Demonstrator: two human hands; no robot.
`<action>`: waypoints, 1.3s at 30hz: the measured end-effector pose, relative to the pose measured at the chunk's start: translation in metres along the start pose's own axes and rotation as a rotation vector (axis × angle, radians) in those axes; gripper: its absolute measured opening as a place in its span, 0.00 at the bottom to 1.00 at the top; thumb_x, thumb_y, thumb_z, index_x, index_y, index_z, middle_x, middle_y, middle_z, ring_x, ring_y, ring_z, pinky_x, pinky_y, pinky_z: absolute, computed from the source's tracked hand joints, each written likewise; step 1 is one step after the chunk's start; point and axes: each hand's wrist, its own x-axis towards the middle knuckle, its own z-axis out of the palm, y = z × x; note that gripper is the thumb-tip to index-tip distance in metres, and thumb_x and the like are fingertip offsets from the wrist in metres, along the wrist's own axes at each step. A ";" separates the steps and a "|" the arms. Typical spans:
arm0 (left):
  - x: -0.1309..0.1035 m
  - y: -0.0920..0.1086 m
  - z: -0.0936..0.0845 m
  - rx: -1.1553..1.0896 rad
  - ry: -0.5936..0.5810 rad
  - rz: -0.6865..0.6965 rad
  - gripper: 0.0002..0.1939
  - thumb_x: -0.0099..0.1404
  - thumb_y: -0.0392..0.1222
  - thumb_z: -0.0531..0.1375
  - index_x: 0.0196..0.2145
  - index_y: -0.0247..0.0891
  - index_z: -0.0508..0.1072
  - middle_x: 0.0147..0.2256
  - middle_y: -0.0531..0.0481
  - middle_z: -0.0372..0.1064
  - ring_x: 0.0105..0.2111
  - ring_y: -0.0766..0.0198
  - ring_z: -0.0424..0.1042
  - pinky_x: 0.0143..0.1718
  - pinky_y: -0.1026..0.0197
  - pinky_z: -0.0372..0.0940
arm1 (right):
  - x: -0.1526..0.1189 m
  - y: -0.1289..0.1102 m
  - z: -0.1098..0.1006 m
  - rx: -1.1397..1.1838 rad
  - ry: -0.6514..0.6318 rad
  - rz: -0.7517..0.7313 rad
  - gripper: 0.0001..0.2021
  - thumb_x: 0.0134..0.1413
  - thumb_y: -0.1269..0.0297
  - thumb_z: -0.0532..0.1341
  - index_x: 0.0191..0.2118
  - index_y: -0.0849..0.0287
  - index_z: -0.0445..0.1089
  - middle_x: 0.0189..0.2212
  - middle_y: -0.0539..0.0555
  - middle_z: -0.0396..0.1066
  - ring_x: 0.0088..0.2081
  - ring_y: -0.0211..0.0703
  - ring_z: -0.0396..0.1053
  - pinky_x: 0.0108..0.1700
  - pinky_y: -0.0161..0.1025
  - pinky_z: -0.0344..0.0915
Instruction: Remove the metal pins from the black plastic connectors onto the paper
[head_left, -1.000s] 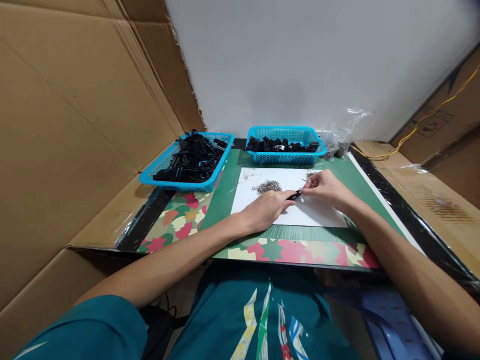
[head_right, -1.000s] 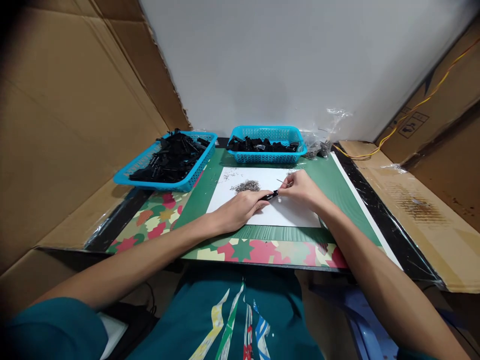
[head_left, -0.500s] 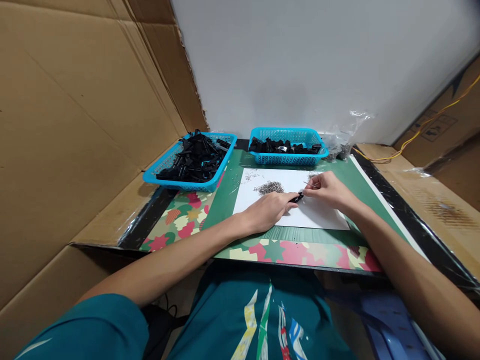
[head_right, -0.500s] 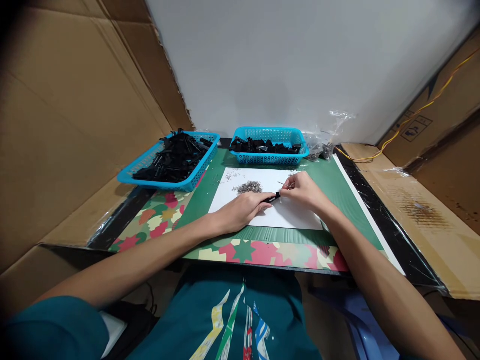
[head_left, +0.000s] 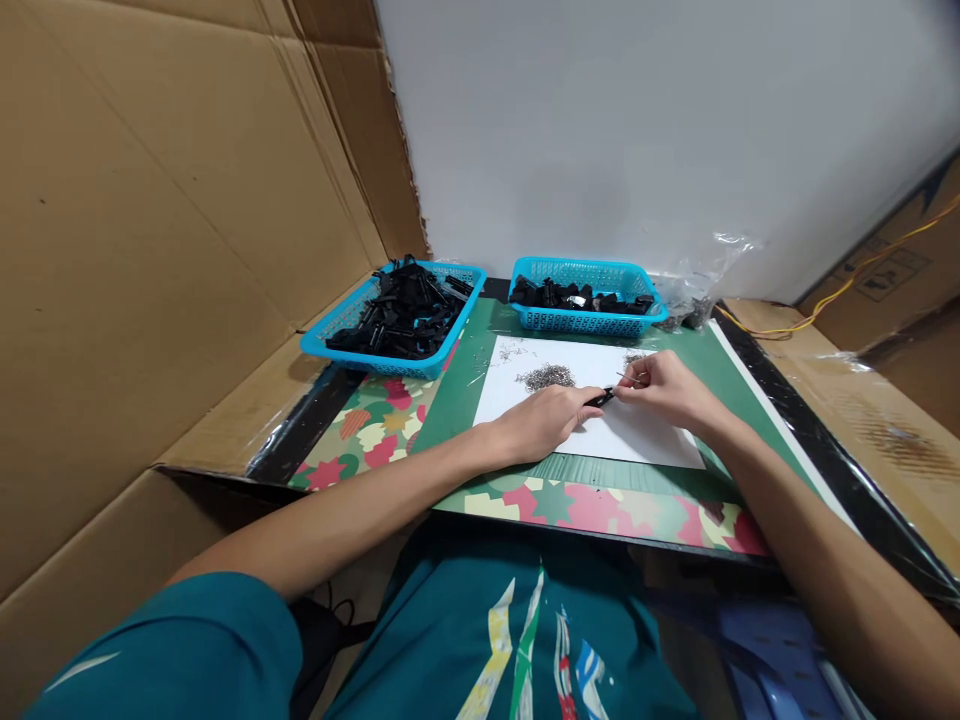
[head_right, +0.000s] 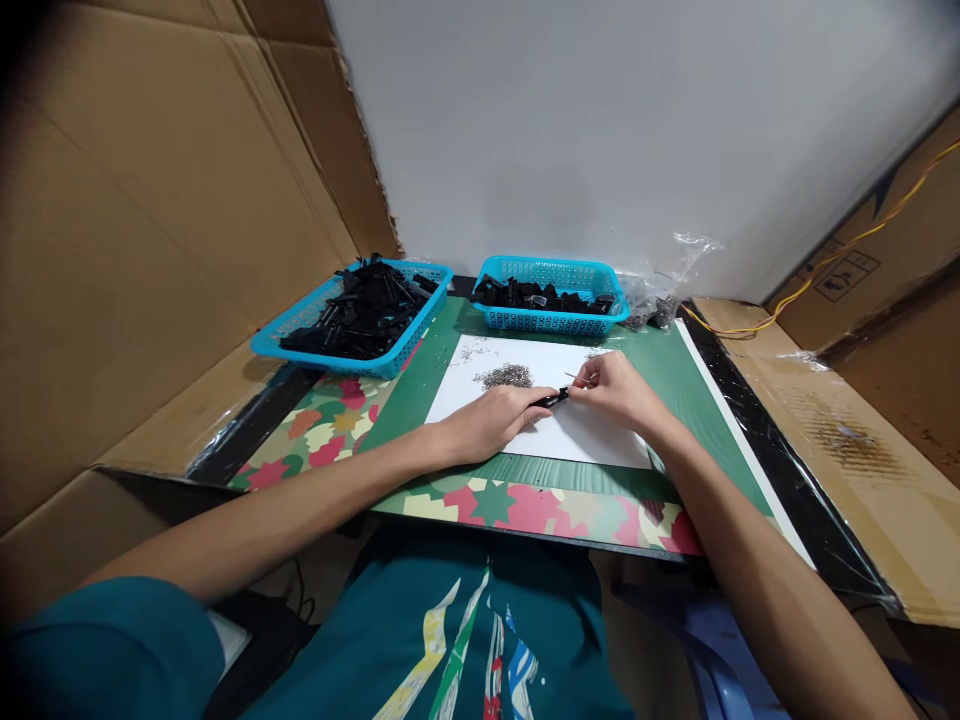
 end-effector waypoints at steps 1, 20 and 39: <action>0.000 0.000 0.000 -0.001 0.000 0.005 0.19 0.80 0.41 0.53 0.62 0.33 0.72 0.48 0.35 0.80 0.45 0.51 0.80 0.41 0.57 0.69 | 0.000 0.001 0.000 0.001 0.000 -0.001 0.08 0.45 0.65 0.65 0.20 0.60 0.71 0.20 0.52 0.65 0.25 0.38 0.56 0.26 0.39 0.50; -0.005 0.002 -0.004 0.017 0.009 0.008 0.20 0.79 0.40 0.54 0.64 0.33 0.71 0.49 0.34 0.80 0.47 0.48 0.81 0.43 0.56 0.69 | 0.003 0.001 0.006 -0.034 0.006 -0.102 0.10 0.48 0.60 0.63 0.23 0.60 0.73 0.20 0.53 0.69 0.26 0.40 0.61 0.28 0.37 0.53; -0.003 0.000 -0.002 0.055 0.002 0.025 0.19 0.79 0.41 0.54 0.62 0.33 0.72 0.47 0.34 0.79 0.46 0.49 0.80 0.44 0.55 0.70 | 0.000 0.003 -0.011 0.001 -0.119 -0.103 0.17 0.55 0.53 0.64 0.29 0.63 0.81 0.18 0.47 0.56 0.24 0.36 0.49 0.27 0.38 0.44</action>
